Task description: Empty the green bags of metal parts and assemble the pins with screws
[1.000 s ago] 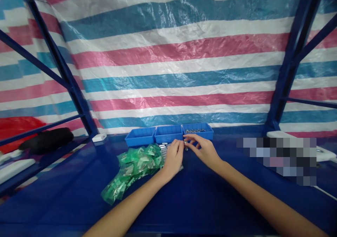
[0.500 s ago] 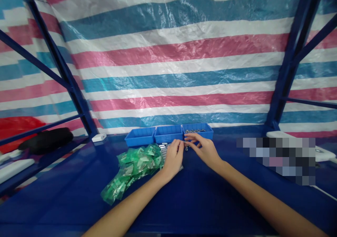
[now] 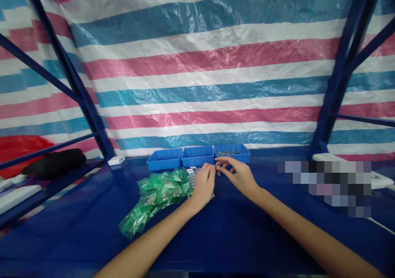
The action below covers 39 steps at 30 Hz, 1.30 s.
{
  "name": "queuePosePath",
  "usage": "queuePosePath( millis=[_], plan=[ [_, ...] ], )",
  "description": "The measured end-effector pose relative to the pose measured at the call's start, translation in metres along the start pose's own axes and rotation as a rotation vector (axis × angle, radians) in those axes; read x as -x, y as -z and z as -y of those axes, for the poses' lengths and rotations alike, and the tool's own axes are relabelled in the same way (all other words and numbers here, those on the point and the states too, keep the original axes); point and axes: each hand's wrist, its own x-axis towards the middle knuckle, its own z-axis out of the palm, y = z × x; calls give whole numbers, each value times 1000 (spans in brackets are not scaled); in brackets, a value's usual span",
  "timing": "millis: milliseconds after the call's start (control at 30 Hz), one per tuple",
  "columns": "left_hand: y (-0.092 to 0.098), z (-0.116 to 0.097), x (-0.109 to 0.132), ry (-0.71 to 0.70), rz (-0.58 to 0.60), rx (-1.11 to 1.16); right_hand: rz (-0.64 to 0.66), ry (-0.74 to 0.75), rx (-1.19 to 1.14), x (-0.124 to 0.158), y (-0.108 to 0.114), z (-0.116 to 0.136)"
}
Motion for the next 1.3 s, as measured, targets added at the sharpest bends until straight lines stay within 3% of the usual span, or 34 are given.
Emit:
queuePosePath(
  millis=[567,1033,1300],
  plan=[
    [1,-3,1,53,-23,21,-46,-42,27,-1,2,-1],
    [-2,9,-2,19,3,-22,18,-44,64,5,-6,0],
    [1,5,-3,64,-9,16,79,-28,47,3,-6,3]
  ],
)
